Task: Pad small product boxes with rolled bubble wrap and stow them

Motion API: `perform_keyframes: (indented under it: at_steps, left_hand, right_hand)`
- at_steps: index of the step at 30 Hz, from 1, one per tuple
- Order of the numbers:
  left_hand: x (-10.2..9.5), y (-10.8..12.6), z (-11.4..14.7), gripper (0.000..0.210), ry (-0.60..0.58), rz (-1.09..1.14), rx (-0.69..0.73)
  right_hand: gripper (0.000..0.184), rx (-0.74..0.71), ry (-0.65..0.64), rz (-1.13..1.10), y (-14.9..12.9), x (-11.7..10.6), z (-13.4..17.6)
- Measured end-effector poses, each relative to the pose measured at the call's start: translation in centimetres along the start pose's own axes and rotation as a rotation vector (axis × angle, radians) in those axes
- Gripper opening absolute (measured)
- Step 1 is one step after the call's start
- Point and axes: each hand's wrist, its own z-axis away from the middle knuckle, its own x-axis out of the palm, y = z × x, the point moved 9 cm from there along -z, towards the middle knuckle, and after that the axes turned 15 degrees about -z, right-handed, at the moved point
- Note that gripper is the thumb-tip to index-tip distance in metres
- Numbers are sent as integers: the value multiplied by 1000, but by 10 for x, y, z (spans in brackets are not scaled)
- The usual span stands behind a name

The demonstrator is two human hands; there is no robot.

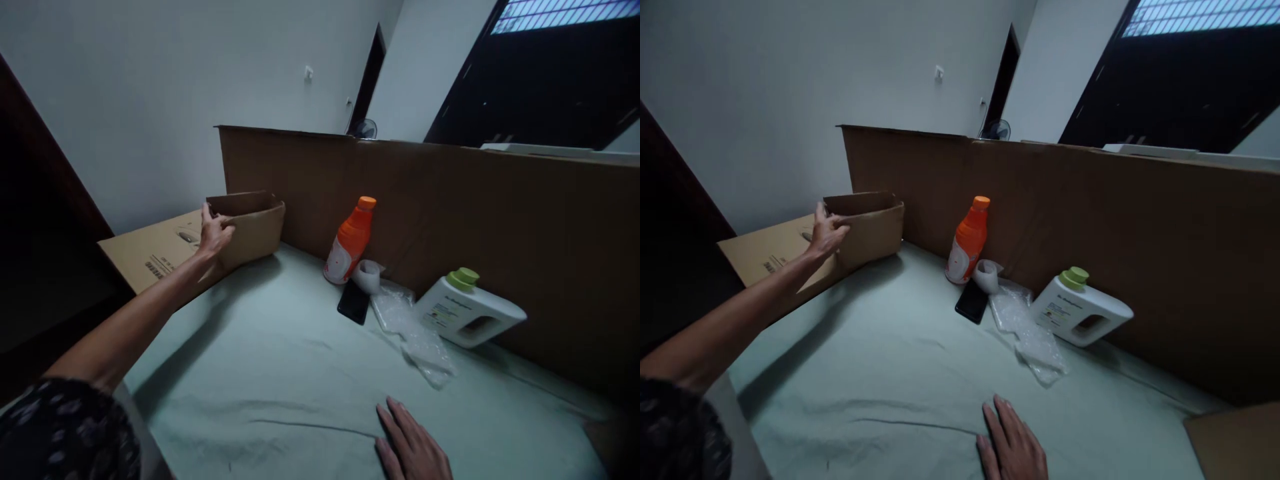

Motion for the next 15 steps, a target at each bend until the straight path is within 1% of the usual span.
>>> perform_keyframes:
  at_steps: [2, 3, 5, 7, 8, 10, 11, 13, 14, 15]
  left_hand:
    - [-14, -10, 39, 17, -30, 32, 4]
    - [-20, -14, 62, 17, -72, 55, 20]
    - [-29, -21, 109, 24, -180, 68, 67]
    - [-42, -27, 151, 30, -235, 90, 78]
    - [-46, -25, 170, 32, -269, 113, 105]
    - [-52, -15, 206, 32, -325, 177, 170]
    - [-54, -6, 223, 29, -343, 213, 208]
    - [-54, 9, 252, 23, -334, 306, 254]
    - [-52, 13, 265, 31, -313, 361, 243]
    - [-48, 13, 275, 50, -290, 414, 207]
  right_hand:
    - [44, 48, 6, -31, -4, -2, -4]
    - [43, 90, 1, -60, -6, -3, -6]
    - [44, 207, -7, -151, -9, -10, -11]
    - [45, 346, 14, -285, -9, -19, -14]
    - [45, 412, 42, -363, -10, -25, -15]
    - [47, 512, 103, -550, -14, -35, -15]
    - [49, 545, 125, -654, -18, -40, -14]
    - [54, 568, 136, -849, -30, -46, -13]
    - [55, 562, 129, -917, -38, -50, -12]
    - [55, 544, 123, -937, -45, -55, -11]
